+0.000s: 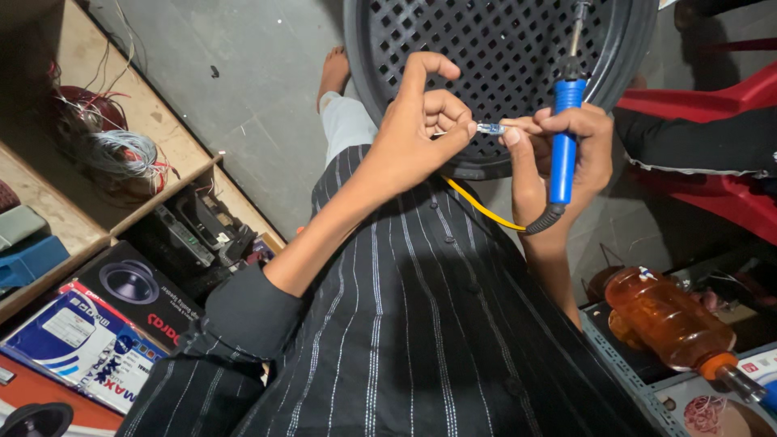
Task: The person solders white wires to a small electronic component mounted on a black perforated plastic tray, then wraps the connection with black electrical tape. The person uses a soldering iron and electrical tape to secure the joint.
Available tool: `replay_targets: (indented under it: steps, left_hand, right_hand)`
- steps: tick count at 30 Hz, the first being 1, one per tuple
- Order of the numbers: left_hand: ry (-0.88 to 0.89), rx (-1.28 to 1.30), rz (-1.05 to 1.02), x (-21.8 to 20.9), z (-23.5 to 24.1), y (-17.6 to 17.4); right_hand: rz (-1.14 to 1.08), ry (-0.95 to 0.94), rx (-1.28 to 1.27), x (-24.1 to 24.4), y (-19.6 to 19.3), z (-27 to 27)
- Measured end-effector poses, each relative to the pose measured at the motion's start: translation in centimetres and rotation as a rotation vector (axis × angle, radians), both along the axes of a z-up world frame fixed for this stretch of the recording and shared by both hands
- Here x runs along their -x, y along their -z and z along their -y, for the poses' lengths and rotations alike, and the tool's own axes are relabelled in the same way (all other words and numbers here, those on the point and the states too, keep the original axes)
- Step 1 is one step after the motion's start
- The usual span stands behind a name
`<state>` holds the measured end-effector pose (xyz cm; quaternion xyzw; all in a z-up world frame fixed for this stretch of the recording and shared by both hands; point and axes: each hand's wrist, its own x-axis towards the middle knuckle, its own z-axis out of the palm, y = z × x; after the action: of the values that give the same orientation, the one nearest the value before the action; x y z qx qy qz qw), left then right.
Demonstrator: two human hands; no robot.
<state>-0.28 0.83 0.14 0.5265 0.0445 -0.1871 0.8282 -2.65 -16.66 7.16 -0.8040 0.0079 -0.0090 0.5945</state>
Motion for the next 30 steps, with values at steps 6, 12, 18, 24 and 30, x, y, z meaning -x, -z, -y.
replay_targets:
  steps: [6, 12, 18, 24, 30]
  left_hand:
    - [-0.020, -0.029, 0.101, 0.0, 0.0, -0.3]
    - [-0.052, -0.207, 0.152, 0.2, 0.2, -1.0]
    - [-0.065, -0.179, 0.143, 0.2, 0.2, -1.2]
    - [-0.059, -0.175, 0.133, 0.3, 0.2, -1.4]
    - [-0.064, -0.157, 0.144, 0.3, 0.2, -1.4]
  right_hand:
    - [0.028, -0.042, 0.030, -0.2, -0.3, -0.3]
    - [0.096, -0.054, 0.202, -0.3, -0.9, -0.9]
    - [0.121, -0.080, 0.298, -0.6, -1.5, -1.4]
    - [0.115, -0.071, 0.336, -0.7, -1.6, -1.8]
    - [0.122, -0.065, 0.378, -0.7, -1.5, -2.0]
